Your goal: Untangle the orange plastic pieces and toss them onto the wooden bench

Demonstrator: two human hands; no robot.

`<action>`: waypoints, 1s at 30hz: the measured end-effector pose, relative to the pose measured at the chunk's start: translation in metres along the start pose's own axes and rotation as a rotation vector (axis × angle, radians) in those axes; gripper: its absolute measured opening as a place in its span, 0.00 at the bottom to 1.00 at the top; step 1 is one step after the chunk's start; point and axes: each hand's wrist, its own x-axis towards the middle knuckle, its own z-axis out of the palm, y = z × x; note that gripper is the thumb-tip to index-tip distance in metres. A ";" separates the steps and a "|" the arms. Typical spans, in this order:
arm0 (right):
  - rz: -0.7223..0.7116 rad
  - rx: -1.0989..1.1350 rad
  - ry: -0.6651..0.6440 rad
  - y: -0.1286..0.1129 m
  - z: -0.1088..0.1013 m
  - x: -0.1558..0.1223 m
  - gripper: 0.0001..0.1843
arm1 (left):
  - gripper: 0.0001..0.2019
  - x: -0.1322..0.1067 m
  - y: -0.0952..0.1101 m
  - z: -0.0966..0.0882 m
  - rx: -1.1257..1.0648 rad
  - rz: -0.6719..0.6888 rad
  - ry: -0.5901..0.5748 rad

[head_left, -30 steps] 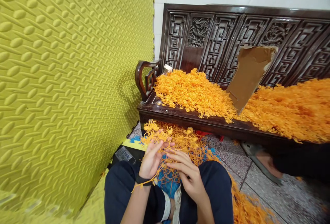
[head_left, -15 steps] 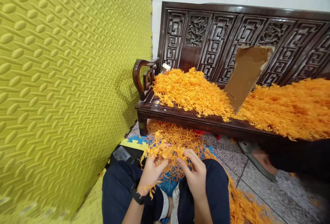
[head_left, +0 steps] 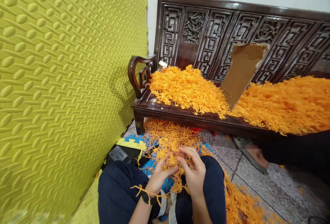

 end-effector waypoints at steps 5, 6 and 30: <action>0.023 -0.051 -0.081 -0.003 -0.002 0.006 0.09 | 0.20 0.000 -0.001 -0.002 0.149 0.065 0.037; 0.023 -0.063 -0.094 -0.003 -0.002 0.006 0.09 | 0.19 0.000 -0.001 -0.002 0.166 0.084 0.035; 0.359 0.100 -0.063 0.020 0.000 0.004 0.10 | 0.11 -0.014 0.011 0.005 0.337 0.124 -0.026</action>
